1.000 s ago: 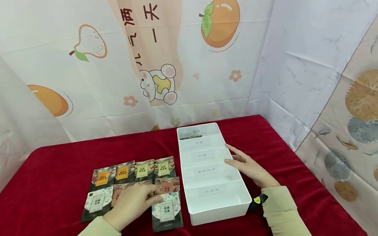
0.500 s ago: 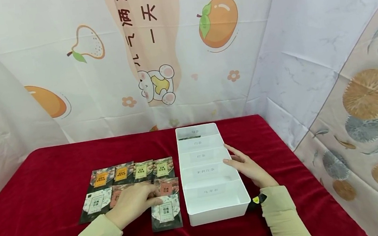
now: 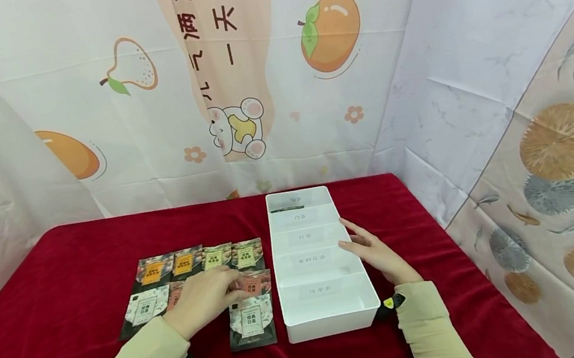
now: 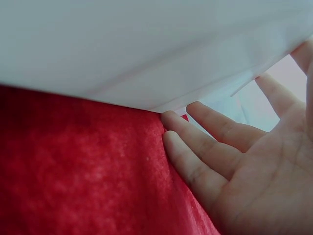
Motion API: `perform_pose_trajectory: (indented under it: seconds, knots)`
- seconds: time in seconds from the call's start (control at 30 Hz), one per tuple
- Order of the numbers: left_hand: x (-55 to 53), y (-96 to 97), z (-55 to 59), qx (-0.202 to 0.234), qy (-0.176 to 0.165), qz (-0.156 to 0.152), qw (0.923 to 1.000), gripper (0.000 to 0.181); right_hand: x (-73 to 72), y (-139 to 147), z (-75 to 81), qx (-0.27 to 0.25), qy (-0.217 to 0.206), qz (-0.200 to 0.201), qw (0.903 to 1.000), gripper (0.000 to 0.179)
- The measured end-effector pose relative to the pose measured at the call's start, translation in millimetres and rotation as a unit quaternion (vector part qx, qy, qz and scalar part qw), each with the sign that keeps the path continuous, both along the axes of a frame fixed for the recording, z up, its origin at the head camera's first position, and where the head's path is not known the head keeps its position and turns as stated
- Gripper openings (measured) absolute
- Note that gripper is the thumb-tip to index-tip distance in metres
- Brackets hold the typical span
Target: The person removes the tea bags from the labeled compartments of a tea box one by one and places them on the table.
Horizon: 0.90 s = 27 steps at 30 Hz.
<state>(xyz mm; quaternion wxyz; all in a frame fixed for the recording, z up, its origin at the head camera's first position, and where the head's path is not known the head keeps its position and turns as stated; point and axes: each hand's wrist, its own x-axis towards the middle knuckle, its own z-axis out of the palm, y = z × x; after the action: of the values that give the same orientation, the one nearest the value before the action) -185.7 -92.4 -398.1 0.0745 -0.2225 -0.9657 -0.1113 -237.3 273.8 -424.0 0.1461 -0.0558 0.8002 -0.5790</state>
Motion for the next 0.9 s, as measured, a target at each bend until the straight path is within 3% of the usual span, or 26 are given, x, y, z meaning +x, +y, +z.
perform_pose_trajectory:
  seconds: [0.53,0.73,0.9]
  knots:
    - [-25.4,28.1,34.4,0.015,0.088,-0.003,0.996,0.015,0.6,-1,0.6,-0.006,-0.001,0.002,1.0,0.07]
    - [-38.4,36.8,45.8,0.025,0.101,0.005,0.9946,0.015,0.2,-1,0.3,-0.007,-0.001,0.001,1.0,0.071]
    - [-51.0,44.3,53.5,0.036,0.085,0.02,0.9955,0.016,0.1,-1,0.5,-0.008,-0.002,0.001,1.0,0.071]
